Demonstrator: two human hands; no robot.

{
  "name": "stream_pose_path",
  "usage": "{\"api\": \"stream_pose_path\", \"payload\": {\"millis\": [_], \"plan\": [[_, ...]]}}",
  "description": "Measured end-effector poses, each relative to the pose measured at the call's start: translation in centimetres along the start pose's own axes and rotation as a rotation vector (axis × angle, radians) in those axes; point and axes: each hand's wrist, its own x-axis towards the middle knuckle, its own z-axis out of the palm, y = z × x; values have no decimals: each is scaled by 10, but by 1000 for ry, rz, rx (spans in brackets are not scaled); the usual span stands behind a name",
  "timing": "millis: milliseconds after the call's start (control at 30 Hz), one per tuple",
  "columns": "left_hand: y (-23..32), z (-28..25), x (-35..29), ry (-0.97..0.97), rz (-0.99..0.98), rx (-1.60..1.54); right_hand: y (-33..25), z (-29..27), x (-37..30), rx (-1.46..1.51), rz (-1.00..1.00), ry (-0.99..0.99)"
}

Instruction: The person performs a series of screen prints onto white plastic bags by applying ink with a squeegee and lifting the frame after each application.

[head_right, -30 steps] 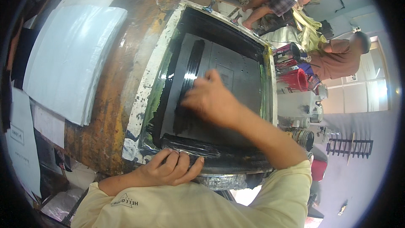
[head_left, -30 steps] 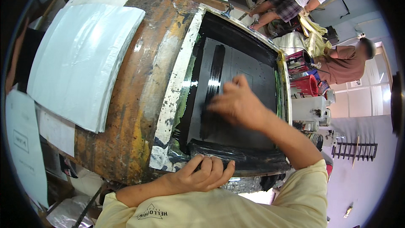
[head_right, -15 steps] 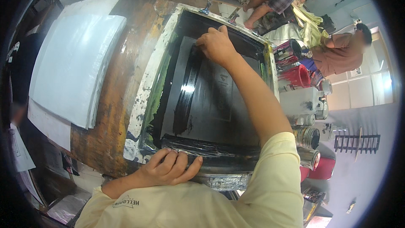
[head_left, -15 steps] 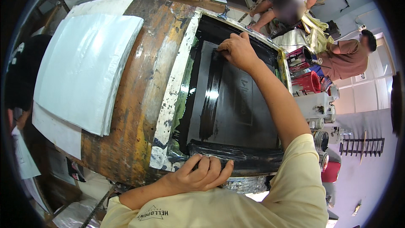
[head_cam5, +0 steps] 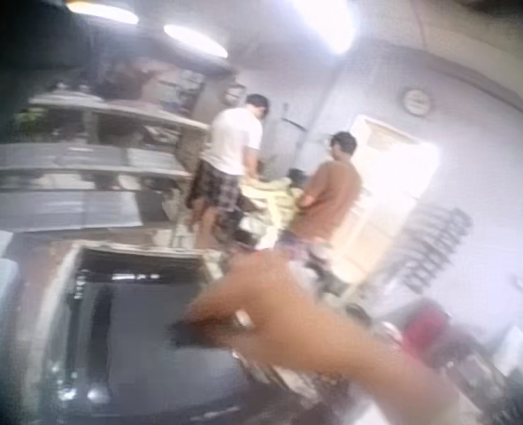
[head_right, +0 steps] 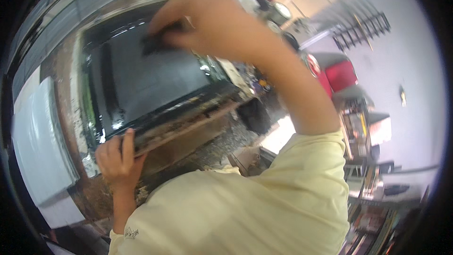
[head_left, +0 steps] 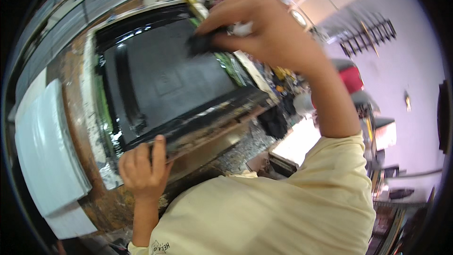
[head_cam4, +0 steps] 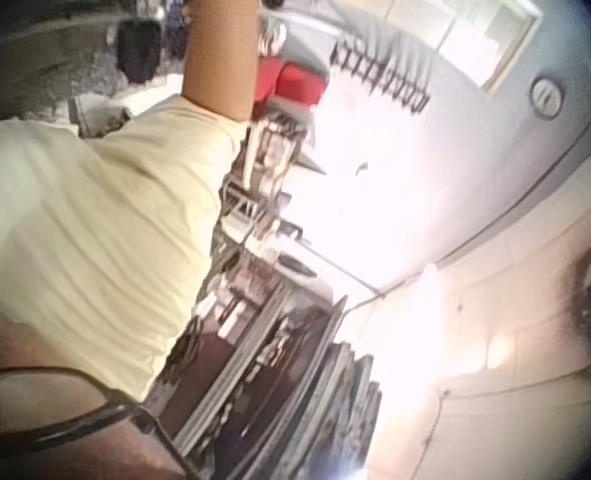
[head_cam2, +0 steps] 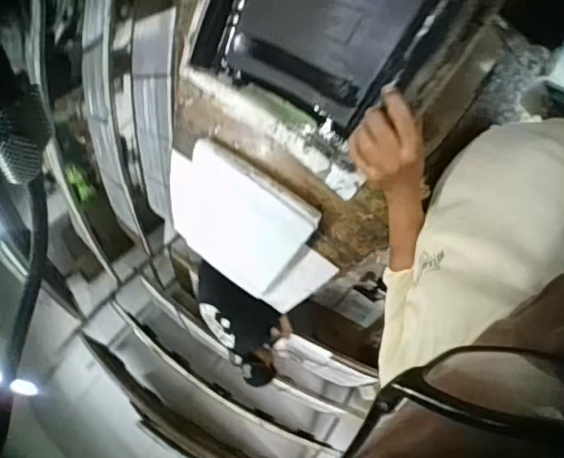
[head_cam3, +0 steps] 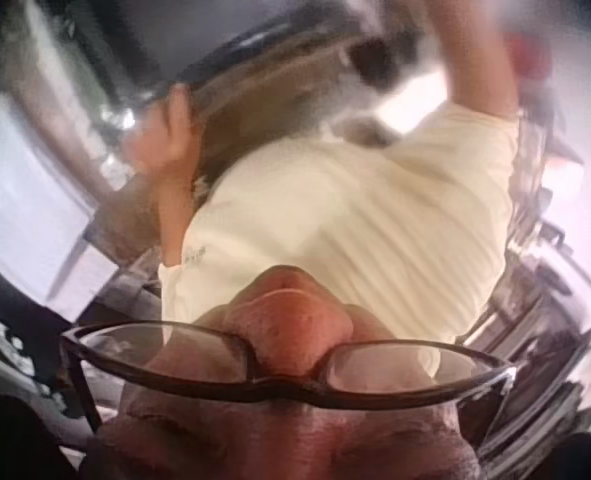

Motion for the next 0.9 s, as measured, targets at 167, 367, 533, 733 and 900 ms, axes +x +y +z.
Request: {"api": "stream_pose_path", "payload": {"millis": [167,367,533,733,900], "plan": [[-1,-6,13,27,-2,41,-29,-78,-175,-228,873,91],[-4,-16,28,59,1,57,-5,61,-346,-305,1236,275],[-5,-23,35,37,-13,28,3,99,-361,-553,1061,-54],[-7,-25,35,20,-49,14,-54,96,-351,-422,926,-337],[-8,-27,38,14,-73,-11,-46,113,-361,-75,823,-429]]}}
